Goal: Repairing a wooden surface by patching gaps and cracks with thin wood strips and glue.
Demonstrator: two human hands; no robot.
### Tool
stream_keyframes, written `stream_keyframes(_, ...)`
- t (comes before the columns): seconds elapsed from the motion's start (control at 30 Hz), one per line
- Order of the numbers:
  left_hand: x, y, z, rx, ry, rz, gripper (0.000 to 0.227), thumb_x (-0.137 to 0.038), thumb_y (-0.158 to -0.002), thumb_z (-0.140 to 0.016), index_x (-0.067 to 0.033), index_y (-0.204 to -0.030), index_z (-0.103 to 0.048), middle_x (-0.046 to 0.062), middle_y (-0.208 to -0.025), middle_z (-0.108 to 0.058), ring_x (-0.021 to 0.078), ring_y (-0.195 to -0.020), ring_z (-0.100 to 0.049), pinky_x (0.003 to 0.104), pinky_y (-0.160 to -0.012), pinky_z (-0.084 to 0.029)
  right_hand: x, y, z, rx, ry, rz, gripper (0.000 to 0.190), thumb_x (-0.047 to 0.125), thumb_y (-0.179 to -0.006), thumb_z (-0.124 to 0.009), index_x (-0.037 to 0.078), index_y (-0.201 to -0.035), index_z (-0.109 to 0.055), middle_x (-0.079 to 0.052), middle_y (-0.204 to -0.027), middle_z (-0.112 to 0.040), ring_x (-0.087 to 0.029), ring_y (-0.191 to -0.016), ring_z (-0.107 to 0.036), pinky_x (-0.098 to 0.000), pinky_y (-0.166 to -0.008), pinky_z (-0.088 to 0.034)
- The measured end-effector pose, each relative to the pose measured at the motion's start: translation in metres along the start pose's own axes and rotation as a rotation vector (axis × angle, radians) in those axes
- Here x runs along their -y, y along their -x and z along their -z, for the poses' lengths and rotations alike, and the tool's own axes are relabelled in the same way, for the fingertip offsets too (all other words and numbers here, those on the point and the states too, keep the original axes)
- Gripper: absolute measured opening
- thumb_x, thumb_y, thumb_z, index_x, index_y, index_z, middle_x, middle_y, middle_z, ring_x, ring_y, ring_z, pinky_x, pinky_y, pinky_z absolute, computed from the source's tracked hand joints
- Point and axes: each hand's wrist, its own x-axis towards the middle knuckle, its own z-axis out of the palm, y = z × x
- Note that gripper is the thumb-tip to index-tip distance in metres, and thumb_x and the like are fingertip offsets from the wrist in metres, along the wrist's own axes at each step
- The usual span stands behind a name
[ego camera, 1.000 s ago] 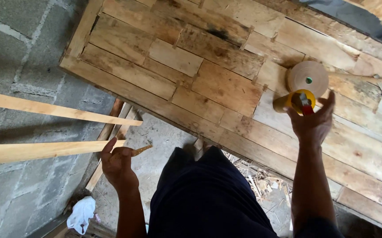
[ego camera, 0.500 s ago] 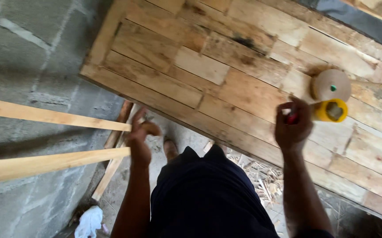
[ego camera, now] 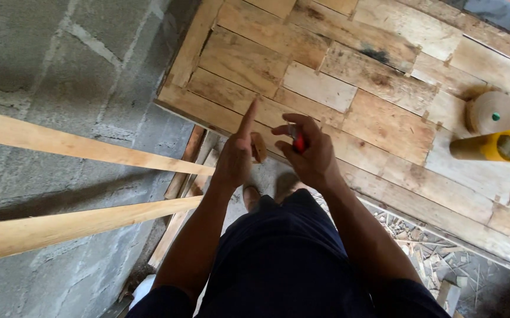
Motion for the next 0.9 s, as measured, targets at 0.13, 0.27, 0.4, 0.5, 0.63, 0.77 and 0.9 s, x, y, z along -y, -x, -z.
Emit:
stream_keyframes(0.13,0.001,-0.004,0.004,0.057,-0.157,0.025,0.121,-0.096,-0.082,-0.012,-0.0105,-0.168,-0.011,0.005,-0.068,-0.061,0.0176,-0.055,-0.056,0.033,-0.053,-0.045,0.008,-0.018,-0.013,0.068,-0.045,-0.030,0.054,0.002,-0.088,-0.077,0.006,-0.137,-0.053,-0.010,-0.117,-0.078,-0.017,-0.090,-0.074,-0.0312,-0.075,-0.060)
stream_keyframes(0.27,0.015,-0.009,0.001,0.062,-0.334,0.048,0.112,-0.090,-0.091,-0.017,-0.0081,-0.166,-0.009,0.005,-0.076,-0.068,0.0222,-0.059,-0.065,0.036,-0.054,-0.048,0.005,-0.033,-0.016,0.137,0.098,-0.155,0.054,0.011,-0.085,-0.082,0.009,-0.133,-0.057,-0.013,-0.098,-0.077,-0.024,-0.080,-0.076,-0.0358,-0.068,-0.059)
stream_keyframes(0.4,0.028,-0.013,-0.002,0.040,-0.379,0.069,0.108,-0.085,-0.090,-0.014,-0.0087,-0.166,-0.007,0.006,-0.066,-0.065,0.0231,-0.057,-0.064,0.036,-0.051,-0.047,-0.019,-0.038,-0.019,0.165,0.101,-0.031,0.049,0.012,-0.087,-0.082,0.010,-0.130,-0.059,-0.013,-0.103,-0.078,-0.026,-0.087,-0.078,-0.0356,-0.072,-0.061)
stream_keyframes(0.5,0.043,-0.013,-0.004,0.024,-0.401,0.111,0.107,-0.082,-0.088,-0.017,-0.0087,-0.166,-0.011,0.007,-0.063,-0.064,0.0223,-0.055,-0.062,0.034,-0.053,-0.047,-0.026,-0.039,-0.019,0.155,0.084,0.054,0.051,0.010,-0.085,-0.082,0.009,-0.129,-0.058,-0.012,-0.102,-0.077,-0.028,-0.092,-0.077,-0.0366,-0.074,-0.061)
stream_keyframes(0.63,0.095,-0.008,0.002,-0.063,0.098,0.266,0.095,-0.075,-0.098,-0.018,-0.0074,-0.163,-0.032,0.004,-0.064,-0.055,0.0163,-0.057,-0.053,0.030,-0.054,-0.044,-0.033,-0.036,-0.024,0.175,0.077,0.076,0.046,0.003,-0.083,-0.077,0.009,-0.125,-0.059,-0.011,-0.104,-0.077,-0.027,-0.095,-0.078,-0.0357,-0.074,-0.061)
stream_keyframes(0.77,0.122,-0.003,0.019,-0.101,0.299,0.495,0.090,-0.071,-0.101,-0.015,-0.0069,-0.149,-0.055,0.001,-0.062,-0.051,0.0140,-0.054,-0.050,0.030,-0.052,-0.041,-0.035,-0.035,-0.041,0.185,0.050,0.154,0.040,-0.001,-0.080,-0.075,0.007,-0.116,-0.060,-0.011,-0.105,-0.075,-0.028,-0.091,-0.077,-0.0358,-0.074,-0.061)
stream_keyframes(0.9,0.128,-0.005,0.044,-0.105,0.017,0.542,0.080,-0.062,-0.107,-0.016,-0.0070,-0.137,-0.066,0.004,-0.061,-0.050,0.0164,-0.054,-0.050,0.032,-0.053,-0.044,-0.017,-0.043,-0.060,0.221,-0.010,0.250,0.038,-0.001,-0.079,-0.077,0.006,-0.112,-0.060,-0.011,-0.103,-0.074,-0.027,-0.085,-0.076,-0.0356,-0.071,-0.061)
